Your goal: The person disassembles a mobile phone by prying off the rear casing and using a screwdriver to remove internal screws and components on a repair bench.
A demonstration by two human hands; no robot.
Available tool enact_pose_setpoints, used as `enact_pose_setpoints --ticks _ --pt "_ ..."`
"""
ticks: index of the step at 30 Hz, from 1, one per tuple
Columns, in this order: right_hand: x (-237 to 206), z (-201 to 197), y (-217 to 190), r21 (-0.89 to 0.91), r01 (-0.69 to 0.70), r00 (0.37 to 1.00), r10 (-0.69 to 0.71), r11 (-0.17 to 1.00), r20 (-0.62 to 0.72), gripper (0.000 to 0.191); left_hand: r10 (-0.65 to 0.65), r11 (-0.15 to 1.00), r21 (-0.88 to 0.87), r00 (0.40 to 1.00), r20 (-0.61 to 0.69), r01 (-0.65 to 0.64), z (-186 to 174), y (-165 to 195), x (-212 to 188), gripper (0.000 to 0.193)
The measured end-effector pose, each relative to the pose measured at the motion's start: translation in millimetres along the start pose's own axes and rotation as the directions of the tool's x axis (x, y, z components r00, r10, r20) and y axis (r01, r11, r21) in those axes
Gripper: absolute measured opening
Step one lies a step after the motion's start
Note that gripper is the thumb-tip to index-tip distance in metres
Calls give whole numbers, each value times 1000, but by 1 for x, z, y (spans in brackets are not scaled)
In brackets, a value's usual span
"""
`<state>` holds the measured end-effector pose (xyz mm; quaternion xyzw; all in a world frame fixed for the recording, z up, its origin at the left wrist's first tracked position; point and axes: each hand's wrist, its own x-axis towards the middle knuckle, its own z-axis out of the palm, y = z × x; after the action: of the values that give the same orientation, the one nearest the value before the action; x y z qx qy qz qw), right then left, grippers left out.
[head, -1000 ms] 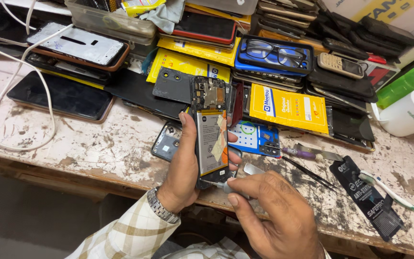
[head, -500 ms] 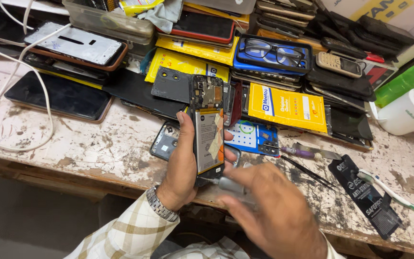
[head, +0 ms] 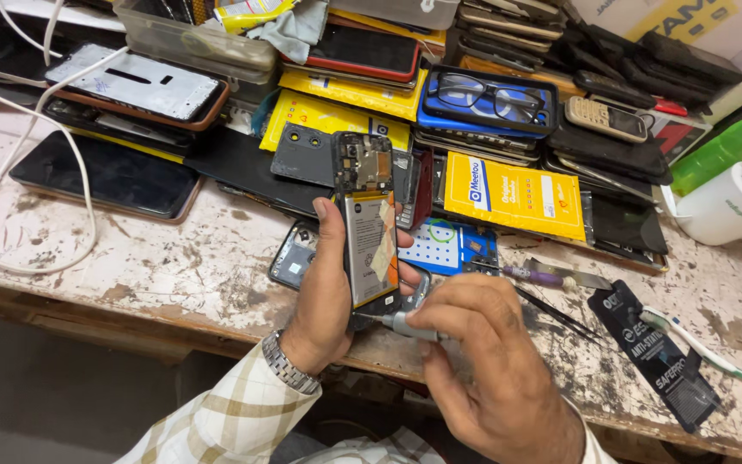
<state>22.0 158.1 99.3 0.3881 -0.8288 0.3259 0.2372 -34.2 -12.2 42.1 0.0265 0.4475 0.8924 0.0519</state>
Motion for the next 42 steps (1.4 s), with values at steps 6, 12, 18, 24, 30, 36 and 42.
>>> enact_pose_setpoints --ticks 6,12,18,24,30,36,42 --pt "2 -2 -4 59 -156 988 155 986 21 25 10 1000 5 1000 8 -10 -1 -1 1 88" --pt "0 0 -8 137 -304 953 301 943 47 29 37 999 26 999 8 -38 -1 -1 2 87" --pt "2 -2 -5 106 -394 917 383 913 113 36 21 1000 17 1000 17 -22 -1 0 2 88" --pt "-3 7 -8 104 -273 961 266 956 75 24 10 1000 19 1000 23 -10 -1 2 2 88" --pt "-13 8 -2 111 -276 961 278 955 1 23 20 1000 -16 1000 9 -20 -2 5 -1 89" --pt "-21 -4 20 48 -501 865 502 864 -17 21 11 1000 1 1000 10 -11 -5 7 -9 90" --pt "-30 2 24 -43 -493 867 495 869 61 23 -157 984 109 973 171 140 -6 5 -16 87"
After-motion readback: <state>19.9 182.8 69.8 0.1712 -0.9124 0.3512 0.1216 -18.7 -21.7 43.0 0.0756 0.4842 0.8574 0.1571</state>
